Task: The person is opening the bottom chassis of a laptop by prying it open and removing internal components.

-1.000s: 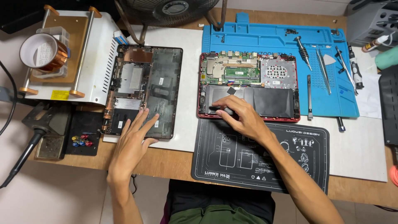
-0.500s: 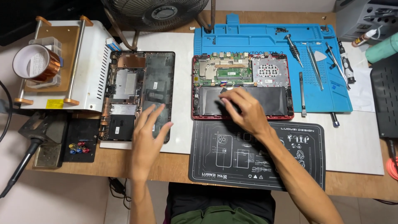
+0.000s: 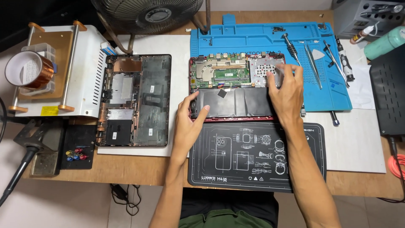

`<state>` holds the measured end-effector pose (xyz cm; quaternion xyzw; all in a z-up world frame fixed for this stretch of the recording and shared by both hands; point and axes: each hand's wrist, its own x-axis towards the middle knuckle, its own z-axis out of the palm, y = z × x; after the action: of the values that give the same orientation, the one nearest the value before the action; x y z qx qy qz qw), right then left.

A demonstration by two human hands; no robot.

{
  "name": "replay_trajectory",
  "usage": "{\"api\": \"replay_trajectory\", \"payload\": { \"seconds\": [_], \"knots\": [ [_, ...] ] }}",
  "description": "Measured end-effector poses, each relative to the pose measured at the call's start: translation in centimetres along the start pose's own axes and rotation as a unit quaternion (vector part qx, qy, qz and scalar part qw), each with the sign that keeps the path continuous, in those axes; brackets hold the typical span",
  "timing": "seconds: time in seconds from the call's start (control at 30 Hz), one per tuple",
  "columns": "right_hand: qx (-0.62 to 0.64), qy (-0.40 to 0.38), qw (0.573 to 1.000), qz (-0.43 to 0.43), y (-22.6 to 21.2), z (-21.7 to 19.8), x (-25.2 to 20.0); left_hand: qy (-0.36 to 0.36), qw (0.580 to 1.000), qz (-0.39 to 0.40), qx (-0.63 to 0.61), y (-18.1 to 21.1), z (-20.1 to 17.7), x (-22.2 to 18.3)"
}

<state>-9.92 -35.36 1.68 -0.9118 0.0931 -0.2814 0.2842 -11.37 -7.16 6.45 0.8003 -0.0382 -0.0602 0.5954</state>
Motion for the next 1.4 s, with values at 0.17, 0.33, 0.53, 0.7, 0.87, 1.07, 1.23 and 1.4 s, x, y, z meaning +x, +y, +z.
{"api": "replay_trajectory", "payload": {
  "seconds": [0.17,0.33,0.53,0.7,0.87,1.07,1.23,1.4],
  "knots": [
    [0.007,-0.005,1.0,0.011,0.0,-0.1,0.1,0.027,0.995,-0.015,-0.097,0.0,0.2,0.5],
    [0.026,0.004,1.0,0.012,-0.2,-0.4,0.4,0.045,0.983,-0.033,-0.175,-0.3,-0.2,1.2],
    [0.076,0.024,0.997,0.019,0.5,-0.7,0.6,0.061,0.975,-0.042,-0.212,0.4,0.6,0.7],
    [0.091,0.033,0.995,0.019,0.7,-0.9,0.8,0.078,0.976,-0.023,-0.2,0.8,1.0,0.8],
    [0.089,0.033,0.995,0.022,1.1,-0.9,0.9,0.074,0.977,-0.011,-0.199,1.9,1.4,1.3],
    [0.085,0.028,0.996,0.026,0.9,-1.2,1.0,0.055,0.977,-0.014,-0.207,1.3,2.2,2.3],
    [0.078,0.014,0.996,0.034,1.0,-0.5,0.8,0.036,0.982,-0.018,-0.187,1.4,1.7,2.4],
    [0.006,-0.04,0.998,0.043,-0.1,-0.4,0.1,-0.057,0.993,-0.043,-0.094,1.7,0.1,2.8]
  ]
}}
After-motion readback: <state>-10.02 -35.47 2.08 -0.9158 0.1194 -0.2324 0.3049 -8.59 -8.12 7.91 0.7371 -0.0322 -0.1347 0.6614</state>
